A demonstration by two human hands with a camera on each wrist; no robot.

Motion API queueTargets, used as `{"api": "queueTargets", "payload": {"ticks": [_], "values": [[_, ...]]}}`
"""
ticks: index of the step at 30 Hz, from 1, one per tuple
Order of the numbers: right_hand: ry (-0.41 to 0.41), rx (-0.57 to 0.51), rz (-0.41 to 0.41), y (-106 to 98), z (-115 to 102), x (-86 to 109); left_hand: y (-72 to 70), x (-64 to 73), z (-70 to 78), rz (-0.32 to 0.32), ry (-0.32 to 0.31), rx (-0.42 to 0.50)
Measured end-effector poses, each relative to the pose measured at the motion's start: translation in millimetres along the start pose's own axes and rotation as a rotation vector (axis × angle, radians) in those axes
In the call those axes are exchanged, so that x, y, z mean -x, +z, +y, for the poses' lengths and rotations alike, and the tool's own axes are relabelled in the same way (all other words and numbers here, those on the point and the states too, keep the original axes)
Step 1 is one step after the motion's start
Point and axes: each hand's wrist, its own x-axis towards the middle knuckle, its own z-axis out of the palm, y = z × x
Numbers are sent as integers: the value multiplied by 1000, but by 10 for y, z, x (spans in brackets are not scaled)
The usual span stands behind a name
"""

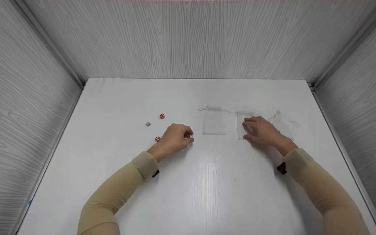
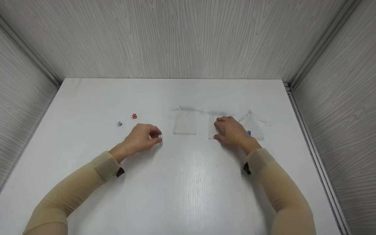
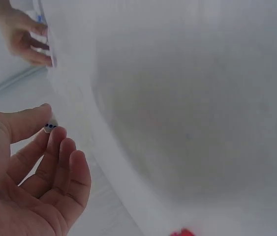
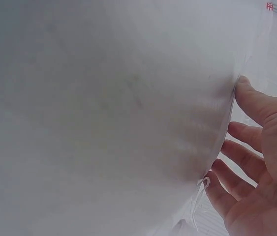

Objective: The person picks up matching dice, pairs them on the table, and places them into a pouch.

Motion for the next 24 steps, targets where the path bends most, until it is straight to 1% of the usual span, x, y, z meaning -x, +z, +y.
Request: {"api": "queueTargets", "payload": {"ticks": [4, 6, 9, 10, 14, 19, 21, 24], "values": [[4, 7, -5, -1, -2, -17, 213, -51, 151, -98, 71, -13], [9, 6, -11, -2, -1, -26, 295, -57, 206, -140, 93, -24], [20, 5, -23, -1, 5, -32, 385, -47, 261, -201, 99, -39], [22, 7, -25, -2, 6, -30, 405, -41, 272, -208, 95, -45], [24, 11, -29, -14, 6, -25, 444, -24, 308, -214, 99, -66], [35, 8, -34, -23, 7, -16, 437, -5, 311, -212, 98, -38], [37, 8, -34, -19, 8, -14, 412, 6, 297, -195, 87, -14], [32, 6, -29, -12, 13, -13, 325, 12, 239, -133, 81, 17]]}}
